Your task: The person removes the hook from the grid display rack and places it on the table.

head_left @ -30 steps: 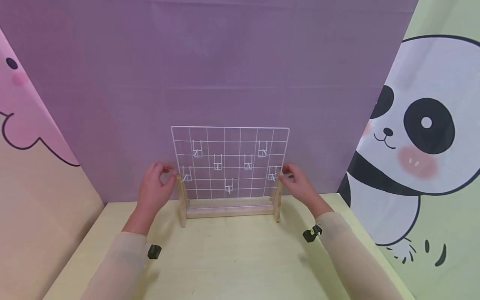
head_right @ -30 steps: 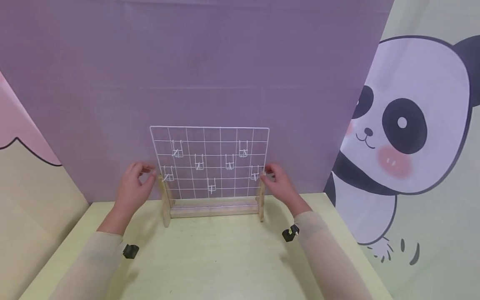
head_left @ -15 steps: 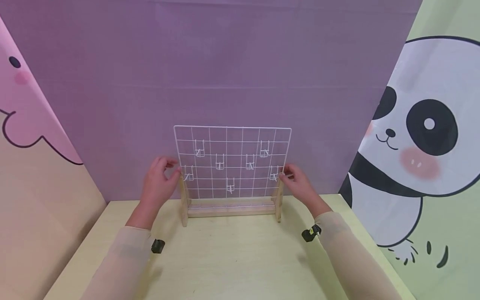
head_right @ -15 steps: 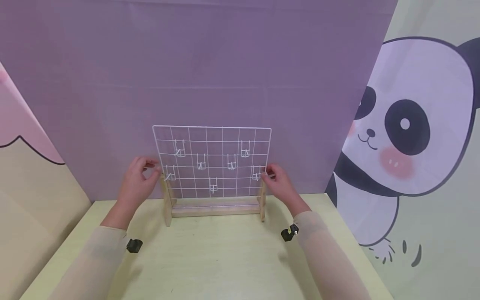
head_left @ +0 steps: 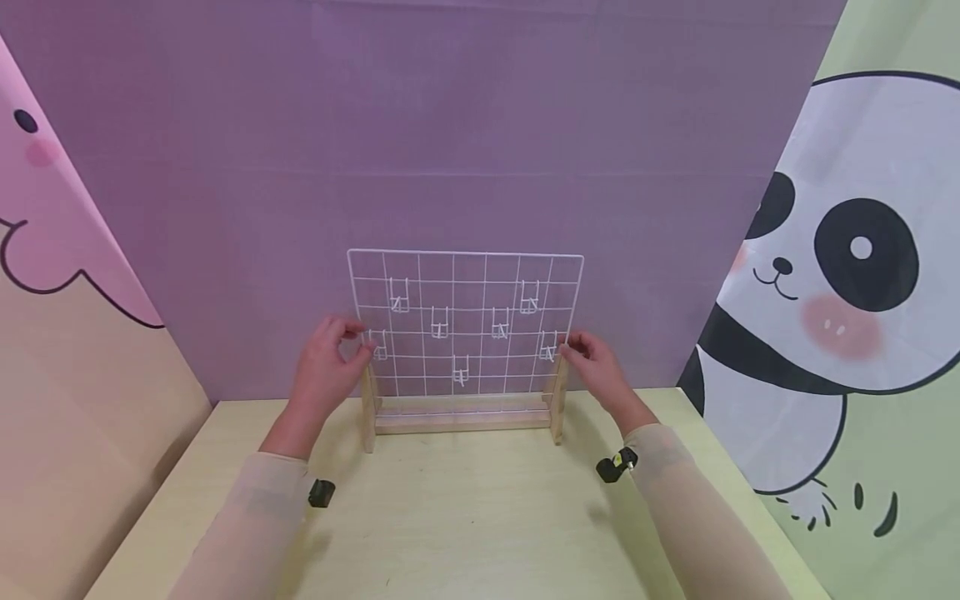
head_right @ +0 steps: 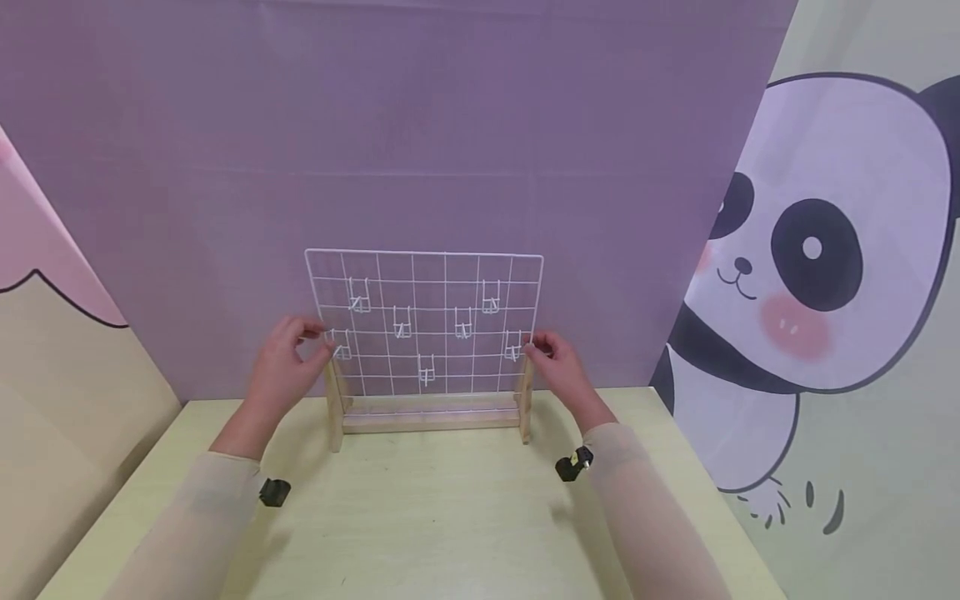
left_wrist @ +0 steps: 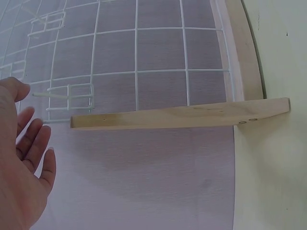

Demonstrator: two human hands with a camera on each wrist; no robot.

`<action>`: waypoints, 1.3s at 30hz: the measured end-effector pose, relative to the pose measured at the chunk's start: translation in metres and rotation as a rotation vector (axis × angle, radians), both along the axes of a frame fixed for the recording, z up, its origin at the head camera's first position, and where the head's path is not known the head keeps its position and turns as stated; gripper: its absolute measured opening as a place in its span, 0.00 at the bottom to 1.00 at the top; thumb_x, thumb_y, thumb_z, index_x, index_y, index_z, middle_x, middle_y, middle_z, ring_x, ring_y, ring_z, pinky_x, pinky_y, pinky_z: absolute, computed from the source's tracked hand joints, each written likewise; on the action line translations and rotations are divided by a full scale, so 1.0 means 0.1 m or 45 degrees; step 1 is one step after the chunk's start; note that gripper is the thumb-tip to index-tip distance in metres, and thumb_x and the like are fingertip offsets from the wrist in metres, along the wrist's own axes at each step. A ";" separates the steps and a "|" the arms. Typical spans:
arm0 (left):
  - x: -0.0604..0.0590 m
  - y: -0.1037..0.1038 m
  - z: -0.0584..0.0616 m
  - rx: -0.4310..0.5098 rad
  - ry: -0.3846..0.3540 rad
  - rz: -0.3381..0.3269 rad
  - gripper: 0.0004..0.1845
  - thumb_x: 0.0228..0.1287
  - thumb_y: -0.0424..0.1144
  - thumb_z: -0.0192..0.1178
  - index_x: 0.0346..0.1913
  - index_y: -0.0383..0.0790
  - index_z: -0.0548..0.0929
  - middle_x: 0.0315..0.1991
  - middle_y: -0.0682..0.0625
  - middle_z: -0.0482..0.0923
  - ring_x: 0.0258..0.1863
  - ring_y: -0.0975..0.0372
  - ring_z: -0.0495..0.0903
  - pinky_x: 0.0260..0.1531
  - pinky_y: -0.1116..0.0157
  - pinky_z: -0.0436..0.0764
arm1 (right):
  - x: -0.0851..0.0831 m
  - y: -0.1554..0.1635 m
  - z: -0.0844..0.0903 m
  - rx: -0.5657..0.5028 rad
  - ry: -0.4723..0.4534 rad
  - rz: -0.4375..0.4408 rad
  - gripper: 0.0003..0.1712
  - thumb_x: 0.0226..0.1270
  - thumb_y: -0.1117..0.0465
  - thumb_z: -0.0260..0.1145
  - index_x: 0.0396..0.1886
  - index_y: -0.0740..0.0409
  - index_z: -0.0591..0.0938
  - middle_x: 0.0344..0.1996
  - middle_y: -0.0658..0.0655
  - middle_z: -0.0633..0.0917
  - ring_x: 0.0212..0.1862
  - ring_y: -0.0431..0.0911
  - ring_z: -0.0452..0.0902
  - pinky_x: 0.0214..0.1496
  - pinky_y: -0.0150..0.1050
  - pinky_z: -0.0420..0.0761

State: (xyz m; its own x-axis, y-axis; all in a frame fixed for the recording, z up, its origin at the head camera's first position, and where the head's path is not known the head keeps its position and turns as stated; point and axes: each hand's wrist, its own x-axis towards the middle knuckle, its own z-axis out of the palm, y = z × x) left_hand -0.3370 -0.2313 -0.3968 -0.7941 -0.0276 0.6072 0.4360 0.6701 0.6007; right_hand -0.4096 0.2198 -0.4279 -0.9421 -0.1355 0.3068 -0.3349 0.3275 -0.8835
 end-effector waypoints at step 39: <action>-0.03 -0.01 -0.25 0.069 -0.043 -0.102 0.06 0.74 0.27 0.70 0.49 0.33 0.88 0.45 0.42 0.88 0.46 0.49 0.86 0.48 0.71 0.82 | -0.12 -0.21 -0.31 -0.789 -0.113 0.069 0.09 0.88 0.66 0.58 0.47 0.52 0.83 0.47 0.47 0.87 0.52 0.40 0.81 0.62 0.32 0.79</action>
